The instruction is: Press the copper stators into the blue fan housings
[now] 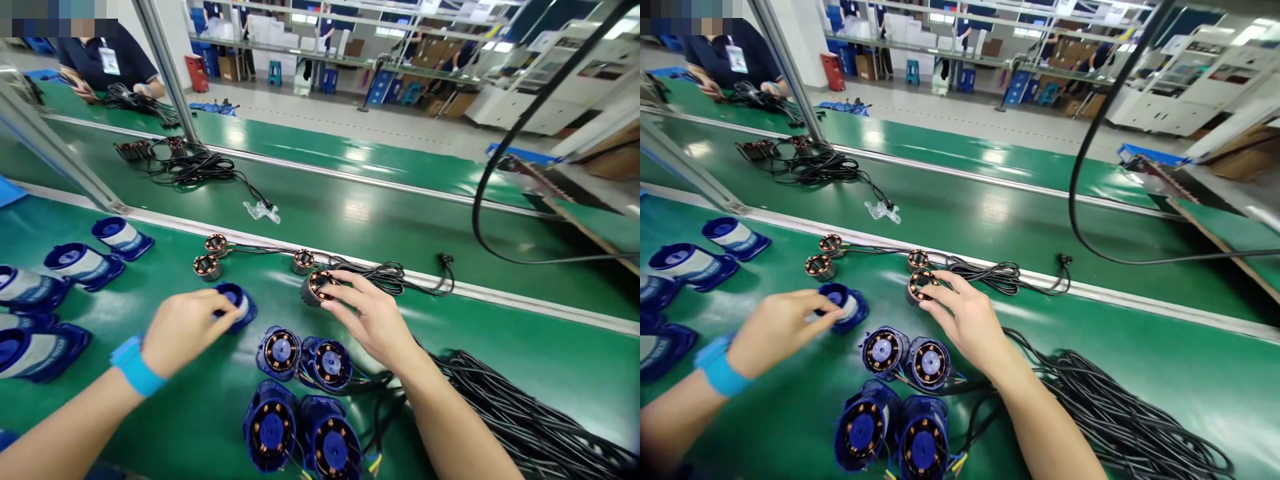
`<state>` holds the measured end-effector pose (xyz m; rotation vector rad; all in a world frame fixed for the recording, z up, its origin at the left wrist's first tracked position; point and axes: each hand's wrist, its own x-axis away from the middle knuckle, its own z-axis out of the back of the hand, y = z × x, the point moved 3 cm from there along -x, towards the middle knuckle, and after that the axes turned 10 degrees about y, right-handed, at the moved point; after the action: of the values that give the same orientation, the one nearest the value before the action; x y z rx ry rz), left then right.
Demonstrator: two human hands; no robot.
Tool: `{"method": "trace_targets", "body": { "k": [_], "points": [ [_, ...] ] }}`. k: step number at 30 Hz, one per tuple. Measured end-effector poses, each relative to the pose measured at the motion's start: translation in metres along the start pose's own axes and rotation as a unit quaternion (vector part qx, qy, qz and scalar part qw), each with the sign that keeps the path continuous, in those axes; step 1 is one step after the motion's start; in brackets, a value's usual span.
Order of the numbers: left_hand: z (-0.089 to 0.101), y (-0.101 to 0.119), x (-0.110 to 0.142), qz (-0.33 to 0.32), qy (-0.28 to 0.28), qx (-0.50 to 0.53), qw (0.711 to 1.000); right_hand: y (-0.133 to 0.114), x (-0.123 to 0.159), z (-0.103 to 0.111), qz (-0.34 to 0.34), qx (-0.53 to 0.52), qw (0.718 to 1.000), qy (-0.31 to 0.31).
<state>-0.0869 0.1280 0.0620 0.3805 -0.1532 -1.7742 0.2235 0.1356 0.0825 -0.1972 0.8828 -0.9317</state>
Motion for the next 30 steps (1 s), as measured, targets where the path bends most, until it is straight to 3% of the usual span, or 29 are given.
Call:
{"method": "trace_targets", "body": {
  "k": [2,4,7,11,15,19,24,25,27,30],
  "points": [
    [-0.015,0.033,-0.017,-0.027,-0.013,0.065,0.997,-0.007,0.000,0.012,0.012,0.005,1.000,0.025],
    [-0.021,0.050,-0.035,-0.048,-0.022,0.124,0.991,-0.011,0.000,0.018,0.020,0.007,0.999,0.043],
    [-0.029,0.050,-0.067,-0.088,-0.094,0.206,0.970,-0.009,0.000,0.017,0.011,0.001,0.998,0.057],
    [-0.054,0.047,-0.105,-0.159,-0.214,0.251,0.930,-0.001,-0.001,0.008,0.001,-0.001,0.998,0.061],
    [-0.077,0.064,-0.116,-0.182,-0.226,0.249,0.924,0.007,-0.002,0.010,-0.026,0.025,0.998,0.053],
    [-0.078,0.084,-0.122,-0.208,-0.217,0.250,0.920,0.011,-0.004,0.035,-0.043,0.021,0.994,0.099],
    [-0.072,0.126,-0.145,-0.361,-0.284,0.225,0.859,0.010,-0.002,0.064,-0.049,0.040,0.985,0.159],
    [-0.072,0.133,-0.147,-0.371,-0.283,0.203,0.861,0.010,-0.001,0.066,-0.051,0.044,0.985,0.158],
    [-0.072,0.140,-0.146,-0.345,-0.244,0.163,0.891,0.009,0.001,0.068,-0.058,0.048,0.986,0.148],
    [-0.070,0.131,-0.134,-0.277,-0.173,0.128,0.937,0.007,0.003,0.063,-0.058,0.046,0.989,0.126]
  ]
}}
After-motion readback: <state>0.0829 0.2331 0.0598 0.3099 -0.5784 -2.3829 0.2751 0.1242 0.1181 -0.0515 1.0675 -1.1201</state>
